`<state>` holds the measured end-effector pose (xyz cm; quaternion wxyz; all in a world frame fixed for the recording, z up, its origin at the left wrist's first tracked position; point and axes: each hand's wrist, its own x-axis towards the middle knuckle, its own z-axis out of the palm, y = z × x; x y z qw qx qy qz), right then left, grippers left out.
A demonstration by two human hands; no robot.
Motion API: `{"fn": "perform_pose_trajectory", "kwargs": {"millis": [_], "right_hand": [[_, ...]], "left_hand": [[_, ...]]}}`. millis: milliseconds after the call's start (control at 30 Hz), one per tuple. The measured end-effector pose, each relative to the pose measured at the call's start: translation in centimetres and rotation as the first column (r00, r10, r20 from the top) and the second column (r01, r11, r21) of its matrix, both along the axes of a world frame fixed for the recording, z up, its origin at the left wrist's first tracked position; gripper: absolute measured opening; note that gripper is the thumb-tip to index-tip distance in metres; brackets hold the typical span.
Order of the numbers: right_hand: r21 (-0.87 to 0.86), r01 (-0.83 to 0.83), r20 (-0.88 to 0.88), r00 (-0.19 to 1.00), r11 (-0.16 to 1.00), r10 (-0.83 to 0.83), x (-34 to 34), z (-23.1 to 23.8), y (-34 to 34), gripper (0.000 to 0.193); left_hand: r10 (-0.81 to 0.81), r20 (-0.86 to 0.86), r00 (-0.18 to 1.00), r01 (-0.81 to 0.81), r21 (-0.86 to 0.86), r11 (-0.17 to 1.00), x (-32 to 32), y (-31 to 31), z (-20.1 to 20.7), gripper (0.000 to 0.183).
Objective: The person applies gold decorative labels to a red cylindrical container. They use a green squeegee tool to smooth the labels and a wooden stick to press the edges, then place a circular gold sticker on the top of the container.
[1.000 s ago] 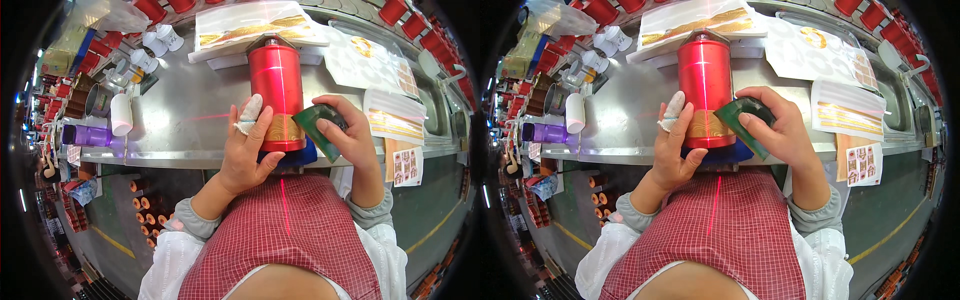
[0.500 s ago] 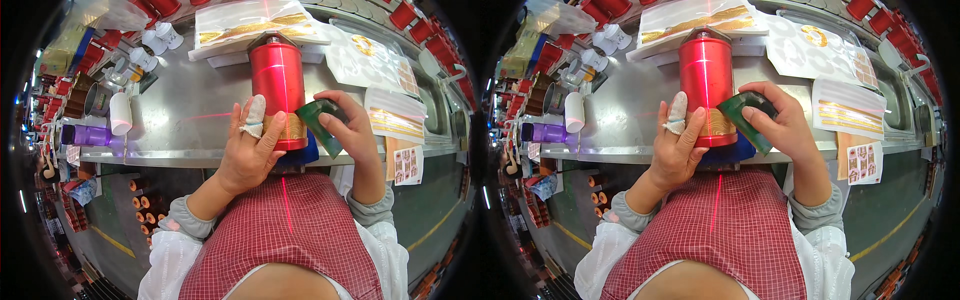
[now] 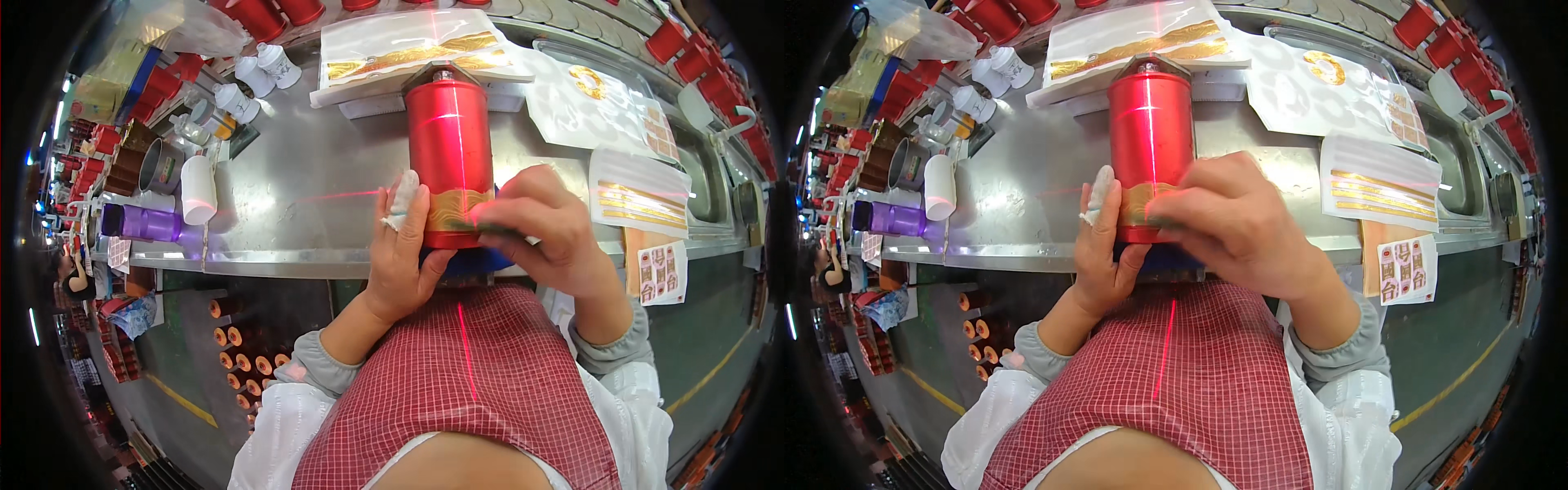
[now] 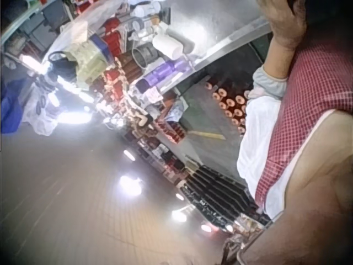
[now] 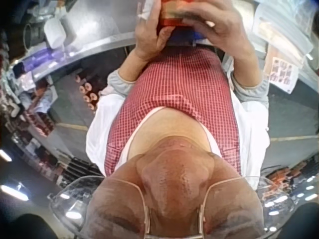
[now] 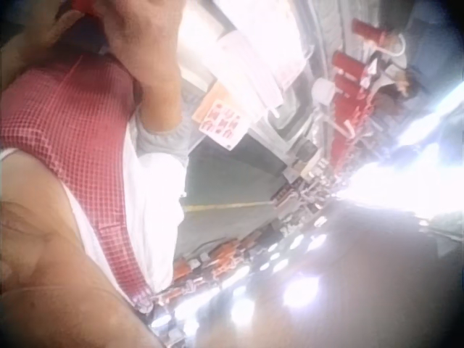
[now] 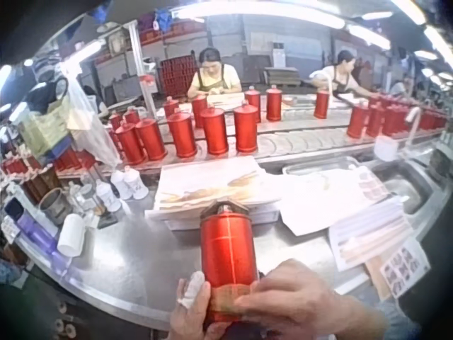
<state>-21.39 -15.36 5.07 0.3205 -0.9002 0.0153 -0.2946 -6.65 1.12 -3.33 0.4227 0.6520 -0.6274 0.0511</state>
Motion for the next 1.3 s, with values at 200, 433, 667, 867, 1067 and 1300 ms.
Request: {"fn": "perform_pose_trajectory", "kwargs": {"millis": [200,433,667,867,1067,1300], "right_hand": [[-0.421,0.102,0.033,0.995,0.902,-0.097,3.3,2.0,-1.9,0.014],[-0.391,0.071,0.16,0.987,0.918,-0.008,2.4,-0.4,-2.2,0.014],[-0.024,0.053,0.03,0.998,0.998,-0.053,1.4,-0.6,-2.4,0.026],[0.099,0.192,0.132,0.97,0.976,-0.204,1.8,-1.9,-3.1,0.029],[0.147,0.003,-0.024,1.0,0.989,0.0,0.4,-1.9,-2.9,0.023],[0.345,-0.051,0.022,0.999,0.937,0.046,-0.1,-2.5,-2.1,0.022]], "left_hand": [[0.056,-0.041,0.998,-0.056,0.005,0.998,-0.7,-0.2,0.6,0.076],[0.022,0.0,1.0,-0.021,0.045,0.999,0.0,-0.7,1.0,0.077],[0.025,-0.08,0.996,-0.018,0.086,0.996,-0.2,0.0,0.5,0.078],[0.108,0.128,0.986,-0.116,0.06,0.991,-0.8,-0.9,1.9,0.087],[0.073,0.027,0.997,-0.074,0.054,0.996,-0.6,-0.5,0.8,0.088],[0.104,0.06,0.993,-0.109,0.098,0.989,-1.2,-0.8,1.7,0.091]]}}
